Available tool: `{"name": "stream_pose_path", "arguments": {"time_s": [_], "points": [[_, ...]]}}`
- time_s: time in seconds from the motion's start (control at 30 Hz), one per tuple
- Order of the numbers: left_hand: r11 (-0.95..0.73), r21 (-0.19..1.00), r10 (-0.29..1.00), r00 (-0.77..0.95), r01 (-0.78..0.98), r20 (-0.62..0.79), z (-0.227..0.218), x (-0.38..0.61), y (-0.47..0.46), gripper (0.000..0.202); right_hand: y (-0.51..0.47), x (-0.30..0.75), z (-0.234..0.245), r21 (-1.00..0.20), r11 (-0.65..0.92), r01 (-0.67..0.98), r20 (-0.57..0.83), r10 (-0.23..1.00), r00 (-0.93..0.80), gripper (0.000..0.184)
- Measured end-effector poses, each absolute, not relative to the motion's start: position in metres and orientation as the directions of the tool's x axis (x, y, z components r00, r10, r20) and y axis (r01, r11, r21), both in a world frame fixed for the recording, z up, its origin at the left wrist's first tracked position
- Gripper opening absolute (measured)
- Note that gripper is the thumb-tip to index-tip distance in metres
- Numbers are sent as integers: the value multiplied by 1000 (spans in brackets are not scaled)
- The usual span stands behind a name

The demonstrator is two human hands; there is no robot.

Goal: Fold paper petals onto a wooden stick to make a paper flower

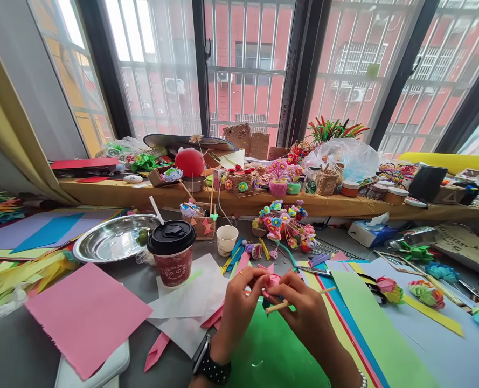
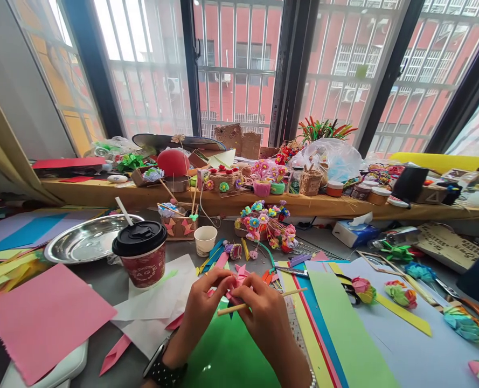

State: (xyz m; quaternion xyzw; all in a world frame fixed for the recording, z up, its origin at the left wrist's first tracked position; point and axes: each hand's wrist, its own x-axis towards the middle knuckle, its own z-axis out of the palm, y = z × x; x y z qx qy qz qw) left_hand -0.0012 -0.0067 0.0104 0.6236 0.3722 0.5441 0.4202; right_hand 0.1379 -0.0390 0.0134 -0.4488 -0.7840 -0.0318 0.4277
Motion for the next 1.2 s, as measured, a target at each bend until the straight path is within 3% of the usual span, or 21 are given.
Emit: {"name": "stream_pose_path", "arguments": {"time_s": [0.1, 0.27, 0.8, 1.2], "points": [[-344, 938, 933, 95, -36, 346, 13, 0, -9, 20, -39, 136, 13, -383, 568, 729, 756, 646, -107, 13], [-516, 856, 850, 136, 24, 509, 17, 1, -14, 6, -40, 138, 17, -389, 562, 730, 815, 579, -11, 11], [-652, 734, 758, 134, 188, 639, 13, 3, -14, 4, -41, 135, 16, -382, 593, 709, 835, 550, -10, 9], [-632, 754, 775, 150, 176, 614, 14, 1, -13, 4, -41, 136, 16, -411, 583, 701, 818, 575, 1, 10]]}}
